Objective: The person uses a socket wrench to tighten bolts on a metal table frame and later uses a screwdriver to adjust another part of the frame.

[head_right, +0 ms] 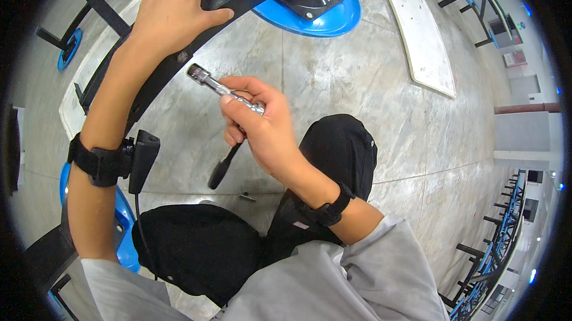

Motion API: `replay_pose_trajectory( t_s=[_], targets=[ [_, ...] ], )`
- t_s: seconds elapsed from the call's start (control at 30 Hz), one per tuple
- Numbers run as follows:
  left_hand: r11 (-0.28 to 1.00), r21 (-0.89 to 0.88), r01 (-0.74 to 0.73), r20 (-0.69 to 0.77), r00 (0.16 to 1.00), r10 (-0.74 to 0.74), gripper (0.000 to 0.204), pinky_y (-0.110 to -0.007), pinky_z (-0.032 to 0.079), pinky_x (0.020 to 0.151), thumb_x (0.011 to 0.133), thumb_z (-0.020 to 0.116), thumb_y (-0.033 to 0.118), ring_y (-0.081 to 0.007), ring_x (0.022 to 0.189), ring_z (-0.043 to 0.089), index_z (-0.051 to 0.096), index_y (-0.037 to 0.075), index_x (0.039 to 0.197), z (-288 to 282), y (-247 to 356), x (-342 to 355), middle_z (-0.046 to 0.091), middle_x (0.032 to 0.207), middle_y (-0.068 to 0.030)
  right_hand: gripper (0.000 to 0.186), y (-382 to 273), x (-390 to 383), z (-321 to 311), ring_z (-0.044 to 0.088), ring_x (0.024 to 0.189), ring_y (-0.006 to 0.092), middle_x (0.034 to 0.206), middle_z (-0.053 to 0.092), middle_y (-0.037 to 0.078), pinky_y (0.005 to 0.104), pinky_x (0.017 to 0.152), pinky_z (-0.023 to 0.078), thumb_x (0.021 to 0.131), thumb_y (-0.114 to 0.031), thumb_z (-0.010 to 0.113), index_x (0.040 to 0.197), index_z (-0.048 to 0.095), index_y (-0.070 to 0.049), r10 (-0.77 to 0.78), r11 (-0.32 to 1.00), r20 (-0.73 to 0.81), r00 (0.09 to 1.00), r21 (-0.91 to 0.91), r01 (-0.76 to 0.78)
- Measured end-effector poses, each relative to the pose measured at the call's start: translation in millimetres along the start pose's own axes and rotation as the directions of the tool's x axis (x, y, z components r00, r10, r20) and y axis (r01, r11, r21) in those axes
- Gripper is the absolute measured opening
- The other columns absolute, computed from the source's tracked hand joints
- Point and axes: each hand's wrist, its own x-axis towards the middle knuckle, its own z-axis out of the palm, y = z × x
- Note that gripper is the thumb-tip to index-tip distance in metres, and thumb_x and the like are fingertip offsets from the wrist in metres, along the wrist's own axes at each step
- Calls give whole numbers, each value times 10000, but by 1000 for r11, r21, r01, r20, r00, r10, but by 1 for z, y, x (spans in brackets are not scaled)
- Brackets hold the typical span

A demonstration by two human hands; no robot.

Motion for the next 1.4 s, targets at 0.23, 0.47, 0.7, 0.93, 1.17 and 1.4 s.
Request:
replay_pose_trajectory(
  t_s=[0.23, 0.47, 0.7, 0.93, 1.17, 1.4],
  targets=[
    [1000, -20, 4, -18, 1000, -4, 478, -399, 470, 643, 652, 646, 414, -323, 702, 607, 603, 24, 926, 4, 2, 1, 607, 712, -151, 309, 4, 6, 15, 378, 528, 103, 674, 436, 22, 255, 510, 340, 842, -96, 517, 1113, 482, 49, 130, 960, -28, 991, 253, -119],
    [1000, 15, 8, 29, 1000, -9, 494, -385, 477, 664, 652, 644, 424, -308, 729, 613, 607, 29, 945, -7, 4, -1, 618, 745, -147, 297, 4, 14, 19, 342, 535, 95, 674, 401, 16, 240, 512, 346, 845, -94, 516, 1101, 474, 50, 276, 790, 32, 961, 562, -246],
    [986, -117, 117, 104, 989, -105, 362, -403, 481, 697, 652, 645, 317, -346, 757, 603, 620, -6, 813, -22, 15, -1, 615, 763, -209, 222, -10, 18, 8, 472, 571, 118, 689, 498, 48, 235, 515, 396, 832, -88, 540, 1029, 500, 6, 56, 990, 46, 997, -134, -50],
    [999, 31, 15, -2, 1000, -15, 460, -382, 482, 679, 649, 643, 416, -307, 755, 618, 619, 34, 906, -1, 3, 1, 625, 769, -155, 301, -2, 6, -5, 561, 543, 221, 705, 564, 106, 319, 527, 430, 746, -2, 546, 1042, 498, 26, -513, 383, 190, 837, -822, 421],
    [993, -78, 90, 84, 993, -84, 358, -407, 481, 705, 656, 638, 325, -351, 758, 602, 622, 0, 806, -18, 12, 0, 616, 763, -210, 279, -4, 7, -4, 375, 500, 97, 650, 431, 32, 251, 493, 357, 823, -67, 516, 1072, 482, 52, 116, 974, -29, 993, 198, -108],
    [985, -123, 120, 117, 988, -106, 355, -403, 483, 704, 654, 641, 315, -349, 758, 602, 622, -6, 803, -20, 13, 0, 615, 765, -212, 162, 1, 16, 3, 341, 519, 89, 660, 391, 19, 225, 483, 326, 854, -87, 487, 980, 490, 15, 226, 854, 76, 971, 464, -235]
  ],
)
